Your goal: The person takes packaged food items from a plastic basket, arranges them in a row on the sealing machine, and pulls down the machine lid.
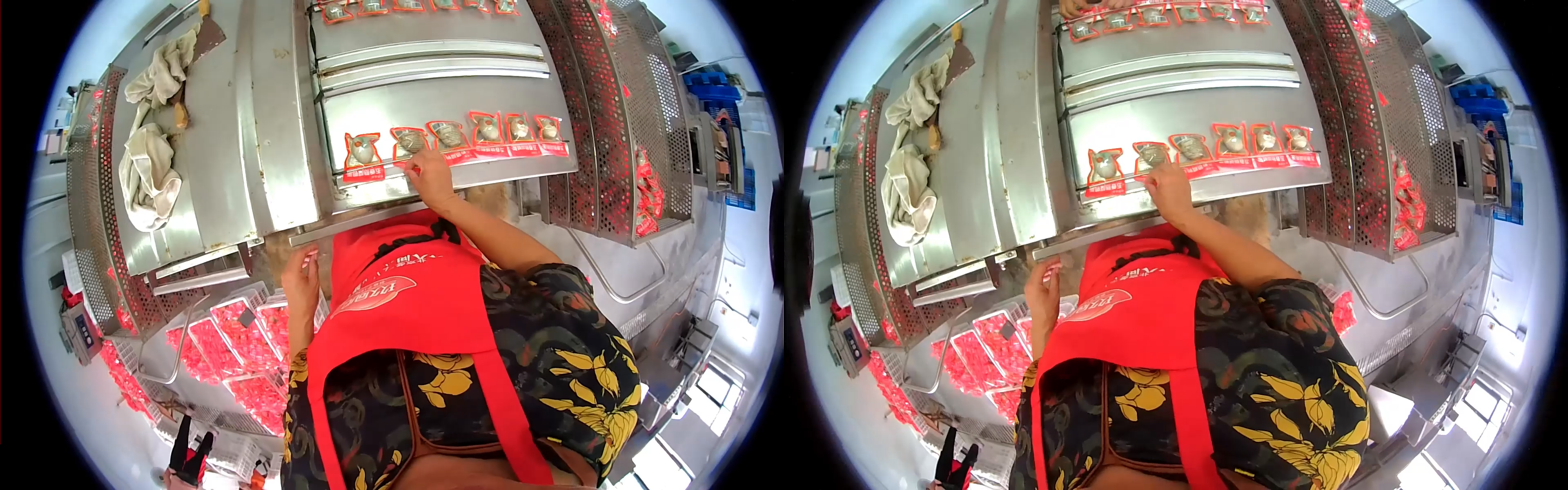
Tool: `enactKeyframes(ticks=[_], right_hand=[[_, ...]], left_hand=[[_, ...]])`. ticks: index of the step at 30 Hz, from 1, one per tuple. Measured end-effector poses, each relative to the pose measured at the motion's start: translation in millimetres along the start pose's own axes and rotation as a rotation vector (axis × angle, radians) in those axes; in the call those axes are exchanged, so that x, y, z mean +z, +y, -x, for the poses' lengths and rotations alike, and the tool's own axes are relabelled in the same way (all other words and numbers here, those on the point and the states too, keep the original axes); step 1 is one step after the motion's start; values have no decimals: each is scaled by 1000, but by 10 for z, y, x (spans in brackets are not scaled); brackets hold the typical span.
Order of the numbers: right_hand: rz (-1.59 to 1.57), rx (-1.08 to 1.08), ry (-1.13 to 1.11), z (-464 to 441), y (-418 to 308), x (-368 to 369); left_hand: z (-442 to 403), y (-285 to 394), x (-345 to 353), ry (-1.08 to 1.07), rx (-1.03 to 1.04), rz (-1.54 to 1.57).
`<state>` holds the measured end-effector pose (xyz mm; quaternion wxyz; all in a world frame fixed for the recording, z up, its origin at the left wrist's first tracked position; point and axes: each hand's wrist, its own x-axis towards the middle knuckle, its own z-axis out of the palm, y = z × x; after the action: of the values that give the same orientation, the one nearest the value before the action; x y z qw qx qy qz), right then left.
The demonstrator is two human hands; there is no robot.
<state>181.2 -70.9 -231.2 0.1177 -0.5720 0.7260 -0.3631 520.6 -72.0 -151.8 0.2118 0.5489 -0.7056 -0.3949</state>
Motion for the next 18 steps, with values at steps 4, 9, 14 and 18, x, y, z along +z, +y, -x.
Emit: enactKeyframes(ticks=[4,9,14,18], right_hand=[[-12,-165,-61,15,93,24],[8,-225,-55,-7,167,-659],[115,-272,-16,6,862,-775],[144,-342,-56,40,948,-693]], left_hand=[[127,10,101,55,0,27],[349,71,243,78,-55,-1],[484,266,450,63,-103,-65],[516,532,615,42,-108,-91]])
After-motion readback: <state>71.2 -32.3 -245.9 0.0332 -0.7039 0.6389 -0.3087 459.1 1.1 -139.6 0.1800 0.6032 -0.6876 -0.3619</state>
